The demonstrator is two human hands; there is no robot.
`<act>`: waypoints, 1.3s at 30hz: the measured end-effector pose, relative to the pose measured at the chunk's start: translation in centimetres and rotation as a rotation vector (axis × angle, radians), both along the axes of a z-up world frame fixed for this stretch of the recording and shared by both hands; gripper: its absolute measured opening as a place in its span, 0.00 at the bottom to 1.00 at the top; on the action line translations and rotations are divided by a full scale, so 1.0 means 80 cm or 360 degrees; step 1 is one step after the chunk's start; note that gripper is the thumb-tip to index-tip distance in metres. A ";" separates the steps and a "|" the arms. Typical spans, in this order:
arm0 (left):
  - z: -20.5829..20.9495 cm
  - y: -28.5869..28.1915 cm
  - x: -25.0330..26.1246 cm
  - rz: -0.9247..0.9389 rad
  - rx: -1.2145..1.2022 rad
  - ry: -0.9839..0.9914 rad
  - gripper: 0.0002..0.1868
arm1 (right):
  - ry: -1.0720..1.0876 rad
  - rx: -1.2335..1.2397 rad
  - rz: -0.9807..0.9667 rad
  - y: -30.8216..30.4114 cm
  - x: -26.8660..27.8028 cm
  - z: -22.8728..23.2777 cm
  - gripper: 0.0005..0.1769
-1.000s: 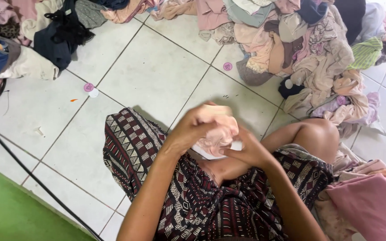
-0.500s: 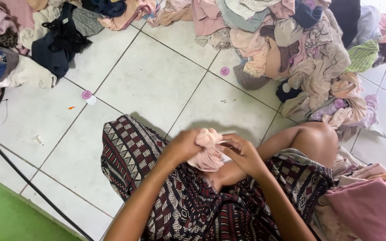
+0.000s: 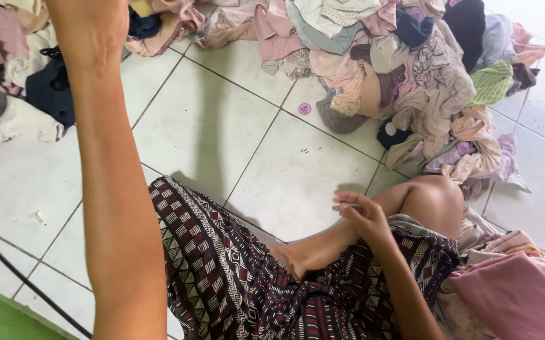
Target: Folding various small clothing items, primarily underwear, from a large pile on the floor into neat stacks.
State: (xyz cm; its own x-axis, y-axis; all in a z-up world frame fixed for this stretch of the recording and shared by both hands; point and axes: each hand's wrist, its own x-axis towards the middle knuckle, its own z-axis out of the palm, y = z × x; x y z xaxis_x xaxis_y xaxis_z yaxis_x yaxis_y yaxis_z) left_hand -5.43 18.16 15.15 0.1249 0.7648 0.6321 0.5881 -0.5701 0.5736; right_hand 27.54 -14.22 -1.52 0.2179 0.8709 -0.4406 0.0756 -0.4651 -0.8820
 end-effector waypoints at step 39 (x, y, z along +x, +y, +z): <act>-0.351 -0.203 0.176 -0.0845 -0.2141 -0.0409 0.27 | -0.0121 0.0374 0.0502 0.016 -0.070 0.017 0.13</act>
